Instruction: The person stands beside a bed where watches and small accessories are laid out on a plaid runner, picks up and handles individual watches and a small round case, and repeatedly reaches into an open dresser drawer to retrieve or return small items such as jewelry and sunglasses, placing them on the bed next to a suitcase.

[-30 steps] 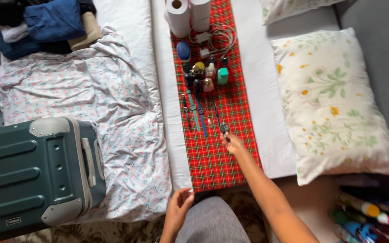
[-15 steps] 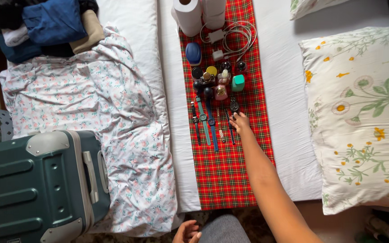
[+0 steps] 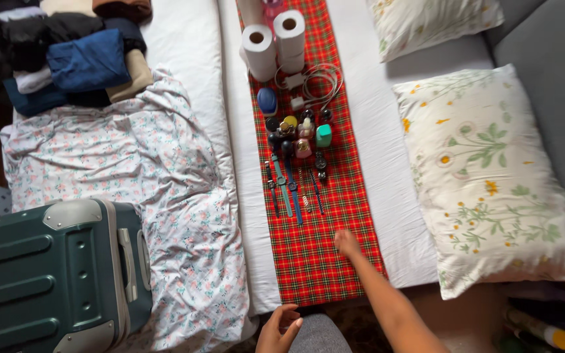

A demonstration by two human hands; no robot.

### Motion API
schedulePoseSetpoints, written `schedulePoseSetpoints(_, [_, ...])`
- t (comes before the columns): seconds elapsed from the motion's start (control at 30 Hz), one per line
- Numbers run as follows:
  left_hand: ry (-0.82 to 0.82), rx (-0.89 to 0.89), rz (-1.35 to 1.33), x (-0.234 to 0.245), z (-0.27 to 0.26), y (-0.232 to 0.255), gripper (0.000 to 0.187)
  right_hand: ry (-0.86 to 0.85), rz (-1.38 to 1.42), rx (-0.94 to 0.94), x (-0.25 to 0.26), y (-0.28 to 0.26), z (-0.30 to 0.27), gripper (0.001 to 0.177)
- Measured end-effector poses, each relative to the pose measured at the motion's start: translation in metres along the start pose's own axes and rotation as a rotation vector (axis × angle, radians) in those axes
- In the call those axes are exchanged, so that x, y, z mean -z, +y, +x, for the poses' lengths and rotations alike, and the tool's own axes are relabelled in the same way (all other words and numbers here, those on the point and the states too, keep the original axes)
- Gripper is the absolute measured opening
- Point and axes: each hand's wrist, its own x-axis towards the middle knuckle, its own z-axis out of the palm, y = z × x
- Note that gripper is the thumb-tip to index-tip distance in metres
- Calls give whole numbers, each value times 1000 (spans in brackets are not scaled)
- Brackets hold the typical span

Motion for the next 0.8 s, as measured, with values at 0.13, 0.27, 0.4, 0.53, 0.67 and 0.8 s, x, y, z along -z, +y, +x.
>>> schedulePoseSetpoints(0.13, [-17, -153, -19, -2, -28, 33, 42, -113, -233, -210, 29, 97, -98, 16])
schedulePoseSetpoints(0.27, [-25, -229, 174, -4, -54, 57, 39, 11, -142, -464, 42, 154, -193, 14])
schedulePoseSetpoints(0.4, [-34, -464, 101, -10, -71, 63, 31, 253, -28, -385, 40, 144, -264, 33])
schedulePoseSetpoints(0.53, [-18, -667, -83, -9, -71, 60, 13, 516, 60, 64, 30, 94, -320, 23])
schedulePoseSetpoints(0.67, [170, -881, 39, 14, -68, 60, 10, 652, 132, 374, 5, 43, -350, 22])
schedulePoseSetpoints(0.8, [272, -999, -24, 45, -87, 41, 46, 772, 233, 581, -32, 30, -383, 39])
